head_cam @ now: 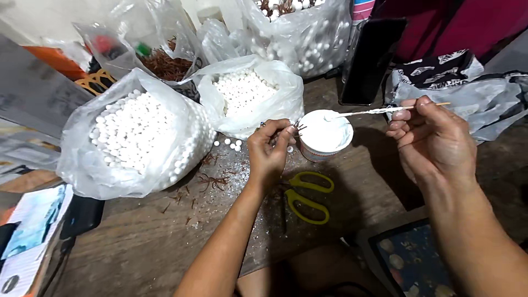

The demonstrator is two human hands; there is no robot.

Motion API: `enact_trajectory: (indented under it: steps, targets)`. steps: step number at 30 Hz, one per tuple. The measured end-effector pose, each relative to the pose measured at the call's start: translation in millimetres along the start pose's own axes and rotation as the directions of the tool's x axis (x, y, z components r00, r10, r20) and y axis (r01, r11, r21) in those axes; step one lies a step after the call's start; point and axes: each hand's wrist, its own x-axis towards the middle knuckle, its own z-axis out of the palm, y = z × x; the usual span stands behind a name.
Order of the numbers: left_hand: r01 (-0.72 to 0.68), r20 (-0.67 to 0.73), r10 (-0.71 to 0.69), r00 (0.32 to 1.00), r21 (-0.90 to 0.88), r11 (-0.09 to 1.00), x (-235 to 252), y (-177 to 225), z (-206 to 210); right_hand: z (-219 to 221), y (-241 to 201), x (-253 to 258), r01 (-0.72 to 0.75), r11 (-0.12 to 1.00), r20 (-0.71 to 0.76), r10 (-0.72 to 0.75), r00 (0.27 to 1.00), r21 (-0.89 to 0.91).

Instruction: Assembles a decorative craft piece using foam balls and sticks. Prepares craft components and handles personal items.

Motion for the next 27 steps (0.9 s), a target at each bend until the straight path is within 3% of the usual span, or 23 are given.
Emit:
enact_trajectory:
  steps: [6, 11, 16, 27]
  targets:
    - [-0.039, 0.006, 0.039, 0.999, 0.036, 0.999, 1.6, 3.0, 9.5, 3.8, -3.9, -0.5, -0.077, 0.991, 0.012, 0.076, 0.997, 0.112]
    - [-0.183, 0.060, 0.174, 0.983, 0.216, 0.959, 3.0, 1.5, 16.4, 6.3, -2.7, -2.2, -0.116, 0.984, 0.020, 0.114, 0.993, 0.136]
    - [-0.279, 0.101, 0.261, 0.960, 0.277, 0.919, 6.2, 2.0, 20.6, 7.0, -1.7, -1.8, -0.135, 0.981, 0.026, 0.132, 0.991, 0.138]
    - [-0.326, 0.126, 0.301, 0.945, 0.328, 0.887, 6.2, 2.5, 23.4, 4.7, 2.8, 0.1, -0.140, 0.981, 0.012, 0.140, 0.990, 0.132]
